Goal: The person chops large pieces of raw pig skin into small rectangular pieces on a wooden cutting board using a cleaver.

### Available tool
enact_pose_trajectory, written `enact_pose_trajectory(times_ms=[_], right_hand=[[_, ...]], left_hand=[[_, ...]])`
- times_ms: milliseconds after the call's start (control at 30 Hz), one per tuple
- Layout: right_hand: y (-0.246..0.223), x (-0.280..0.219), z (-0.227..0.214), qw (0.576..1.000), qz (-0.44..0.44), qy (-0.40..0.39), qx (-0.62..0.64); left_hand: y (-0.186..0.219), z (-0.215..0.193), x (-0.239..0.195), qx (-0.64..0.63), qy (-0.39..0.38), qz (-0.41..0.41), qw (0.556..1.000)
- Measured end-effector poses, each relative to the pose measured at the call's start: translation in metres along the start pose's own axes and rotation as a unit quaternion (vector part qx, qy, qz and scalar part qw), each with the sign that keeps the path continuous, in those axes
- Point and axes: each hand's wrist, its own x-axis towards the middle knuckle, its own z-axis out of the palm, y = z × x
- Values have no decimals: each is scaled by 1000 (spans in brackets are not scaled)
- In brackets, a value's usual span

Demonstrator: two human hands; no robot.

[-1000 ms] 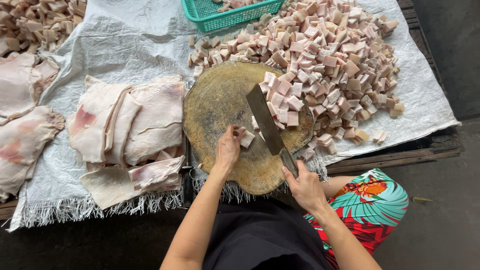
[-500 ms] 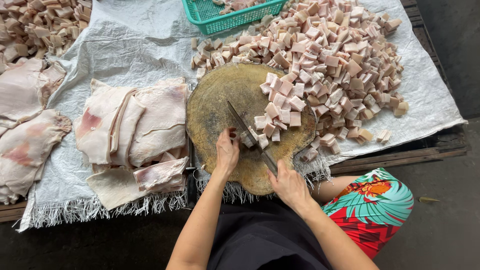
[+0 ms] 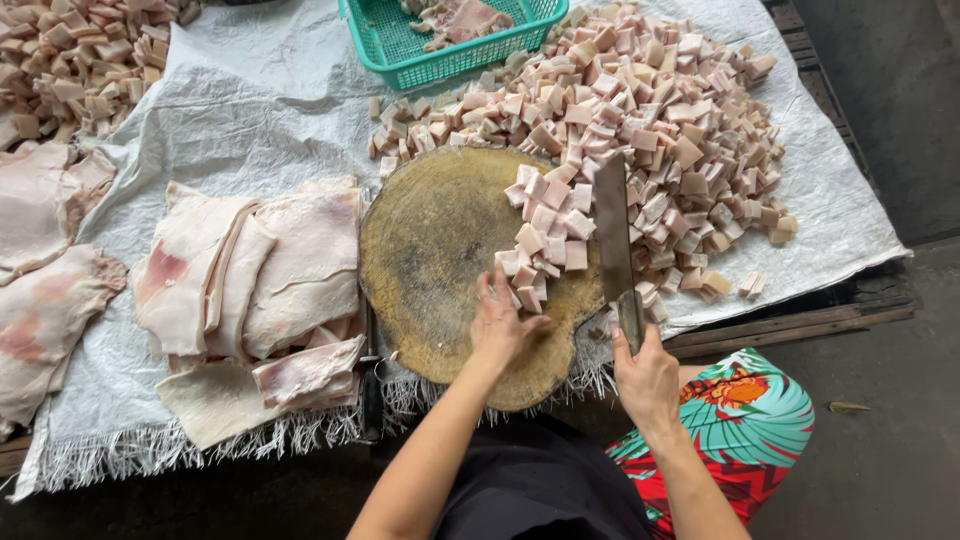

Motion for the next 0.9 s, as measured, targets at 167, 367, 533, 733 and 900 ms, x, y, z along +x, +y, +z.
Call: enact_pose_trajectory(times_ms=[167, 367, 533, 733, 900], right_hand=[[14, 15, 26, 995, 86, -55, 3], [-12, 56, 47, 998, 39, -51, 21], [-36, 120, 52, 997, 20, -65, 23], [-68, 205, 67, 991, 4, -128, -40], [-107, 250, 85, 982, 28, -174, 71]], left_hand=[[29, 30, 37, -20, 128, 54, 990], [47, 33, 106, -27, 87, 0, 996], [54, 22, 180, -40, 116, -11, 992], [43, -4, 281, 50, 164, 12, 985], [33, -44, 333, 47, 127, -34, 990]])
